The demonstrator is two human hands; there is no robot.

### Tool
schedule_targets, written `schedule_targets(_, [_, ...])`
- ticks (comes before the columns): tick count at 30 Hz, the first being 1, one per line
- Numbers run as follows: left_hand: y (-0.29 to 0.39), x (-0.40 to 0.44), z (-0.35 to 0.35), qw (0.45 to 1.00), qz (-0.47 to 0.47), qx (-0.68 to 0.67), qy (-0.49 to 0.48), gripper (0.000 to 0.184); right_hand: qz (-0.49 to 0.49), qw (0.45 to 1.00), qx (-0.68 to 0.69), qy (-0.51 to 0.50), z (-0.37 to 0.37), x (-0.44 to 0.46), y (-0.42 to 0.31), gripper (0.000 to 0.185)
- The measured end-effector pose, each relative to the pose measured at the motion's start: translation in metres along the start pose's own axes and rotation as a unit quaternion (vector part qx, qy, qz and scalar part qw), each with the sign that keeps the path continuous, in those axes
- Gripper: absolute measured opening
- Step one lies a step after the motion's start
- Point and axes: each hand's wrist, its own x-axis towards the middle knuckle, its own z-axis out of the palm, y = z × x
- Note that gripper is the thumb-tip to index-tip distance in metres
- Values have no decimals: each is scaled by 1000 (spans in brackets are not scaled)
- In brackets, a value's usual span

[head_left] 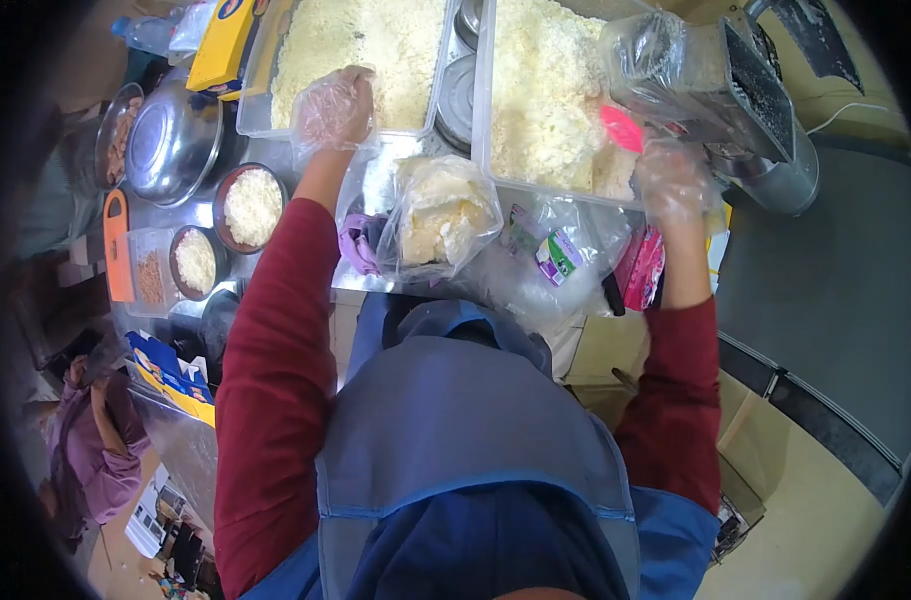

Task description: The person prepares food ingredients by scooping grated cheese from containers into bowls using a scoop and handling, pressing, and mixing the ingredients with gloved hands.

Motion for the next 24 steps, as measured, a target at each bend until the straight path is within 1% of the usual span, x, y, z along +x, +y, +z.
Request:
schedule_targets(1, [-2,1,1,1000,9,7,3,23,-19,985,-165,53,5,-3,0,16])
schedule_targets(2, [-4,2,3,1000,17,15,9,24,-19,939,-325,110,9,-5,1,15])
schedule_targets(3, [-4,2,2,1000,15,15,13,24,-105,991,-78,31,-3,-3,11,15])
schedule_targets(4, [-3,1,1,1000,10,23,4,24,-185,966,175,-53,-11,-1,18,16])
schedule_targets(5, [-2,2,0,999,6,32,-3,24,-186,966,175,-50,-9,5,20,16])
schedule_targets(6, [2,1,-4,999,4,32,-3,24,-276,948,145,-60,-4,11,21,20])
schedule_targets(8, [13,1,-11,999,-14,33,-13,25,-362,923,114,-71,8,13,28,26])
schedule_targets(9, [9,0,-7,999,-16,33,-14,25,-282,954,102,-9,14,11,35,25])
schedule_targets(11, [1,0,0,1000,-18,21,1,25,-200,974,89,53,20,7,34,23])
schedule_targets(14, [6,0,-6,999,-33,26,-21,25,-271,944,179,-53,10,7,19,25])
schedule_targets(15, [3,1,-4,999,-33,28,-19,25,-270,945,179,-50,-5,16,27,25])
schedule_targets(17, [-7,1,6,999,-33,31,-13,25,-360,889,190,-210,-42,31,58,37])
schedule_targets(18, [-1,1,3,999,-32,30,-14,25,-360,889,189,-212,-39,31,62,37])
schedule_targets(20, [10,0,-6,999,-41,12,-10,24,-211,928,258,-166,-29,32,69,33])
schedule_targets(21, [10,-1,-7,999,-41,13,-10,24,-211,928,259,-166,-27,27,60,33])
schedule_targets(23, [10,1,-7,999,-36,11,-16,23,-277,941,156,-120,-21,17,38,30])
schedule_targets(24, [9,3,-7,999,-36,13,-13,23,-276,941,156,-117,-26,22,41,30])
